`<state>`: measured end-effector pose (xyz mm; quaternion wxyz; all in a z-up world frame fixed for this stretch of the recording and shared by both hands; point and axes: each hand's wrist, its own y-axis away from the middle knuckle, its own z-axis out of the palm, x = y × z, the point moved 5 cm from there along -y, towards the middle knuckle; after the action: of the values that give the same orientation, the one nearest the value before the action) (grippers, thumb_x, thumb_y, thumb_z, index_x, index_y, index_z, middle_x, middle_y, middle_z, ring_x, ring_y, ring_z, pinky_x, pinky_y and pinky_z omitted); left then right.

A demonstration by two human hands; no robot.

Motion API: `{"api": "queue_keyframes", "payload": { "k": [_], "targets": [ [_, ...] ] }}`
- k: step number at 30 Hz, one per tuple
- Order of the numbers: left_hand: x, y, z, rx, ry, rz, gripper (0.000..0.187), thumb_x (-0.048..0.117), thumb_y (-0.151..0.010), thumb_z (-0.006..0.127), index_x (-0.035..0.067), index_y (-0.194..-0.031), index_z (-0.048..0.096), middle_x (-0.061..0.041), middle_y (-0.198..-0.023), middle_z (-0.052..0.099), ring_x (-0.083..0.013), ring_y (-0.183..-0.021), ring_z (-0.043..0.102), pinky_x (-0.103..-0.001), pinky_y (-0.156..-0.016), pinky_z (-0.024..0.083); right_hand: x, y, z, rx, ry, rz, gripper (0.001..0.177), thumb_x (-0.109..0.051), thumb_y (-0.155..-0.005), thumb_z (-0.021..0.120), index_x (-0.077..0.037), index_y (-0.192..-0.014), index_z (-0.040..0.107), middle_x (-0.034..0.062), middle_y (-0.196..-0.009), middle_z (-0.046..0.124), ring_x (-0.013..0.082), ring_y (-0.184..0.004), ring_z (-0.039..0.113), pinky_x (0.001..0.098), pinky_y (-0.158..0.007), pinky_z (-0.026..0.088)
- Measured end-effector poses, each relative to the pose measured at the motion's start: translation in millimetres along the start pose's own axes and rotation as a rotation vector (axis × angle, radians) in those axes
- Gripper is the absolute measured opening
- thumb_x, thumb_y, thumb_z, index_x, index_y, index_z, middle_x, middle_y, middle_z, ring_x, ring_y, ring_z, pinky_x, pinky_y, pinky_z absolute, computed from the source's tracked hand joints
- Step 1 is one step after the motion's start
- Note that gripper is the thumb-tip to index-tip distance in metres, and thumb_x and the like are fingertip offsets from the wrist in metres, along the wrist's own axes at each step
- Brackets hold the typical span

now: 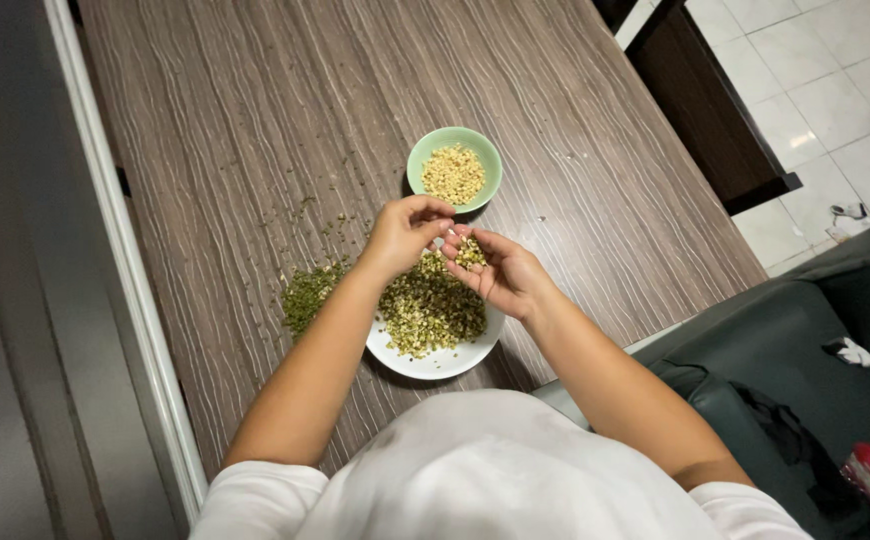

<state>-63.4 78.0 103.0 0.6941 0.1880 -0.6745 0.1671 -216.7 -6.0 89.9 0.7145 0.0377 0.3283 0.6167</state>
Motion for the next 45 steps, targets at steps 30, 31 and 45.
{"api": "queue_keyframes", "payload": {
  "k": [30,31,45],
  "targets": [
    [6,43,-37,0.335,0.124,0.151,0.020,0.009,-0.095,0.073,0.005,-0.114,0.073,0.001,-0.093,0.070,-0.0055,-0.082,0.063,-0.022,-0.073,0.052,4,-28,40,0.025,0.192,0.119,0.010,-0.016,-0.096,0.069,-0.006,-0.098,0.068,0.0021,-0.083,0.069,0.0093,-0.070,0.066,0.0221,-0.057,0.057],
    [7,44,-37,0.339,0.082,0.110,0.019,0.010,-0.094,0.074,0.005,-0.113,0.075,0.001,-0.091,0.071,-0.0058,-0.080,0.062,-0.022,-0.071,0.050,1,-31,45,0.008,0.220,0.120,0.010,-0.016,-0.096,0.068,-0.006,-0.098,0.068,0.0021,-0.083,0.070,0.0095,-0.070,0.066,0.0223,-0.056,0.057],
    [46,62,-45,0.418,-0.453,0.326,0.011,0.012,-0.093,0.073,0.001,-0.094,0.074,-0.008,-0.088,0.067,-0.0186,-0.083,0.063,-0.033,-0.072,0.051,14,-36,46,-0.050,0.266,0.172,0.010,-0.016,-0.097,0.068,-0.006,-0.100,0.068,0.0013,-0.081,0.068,0.0089,-0.068,0.064,0.0217,-0.056,0.055]
  ]
}}
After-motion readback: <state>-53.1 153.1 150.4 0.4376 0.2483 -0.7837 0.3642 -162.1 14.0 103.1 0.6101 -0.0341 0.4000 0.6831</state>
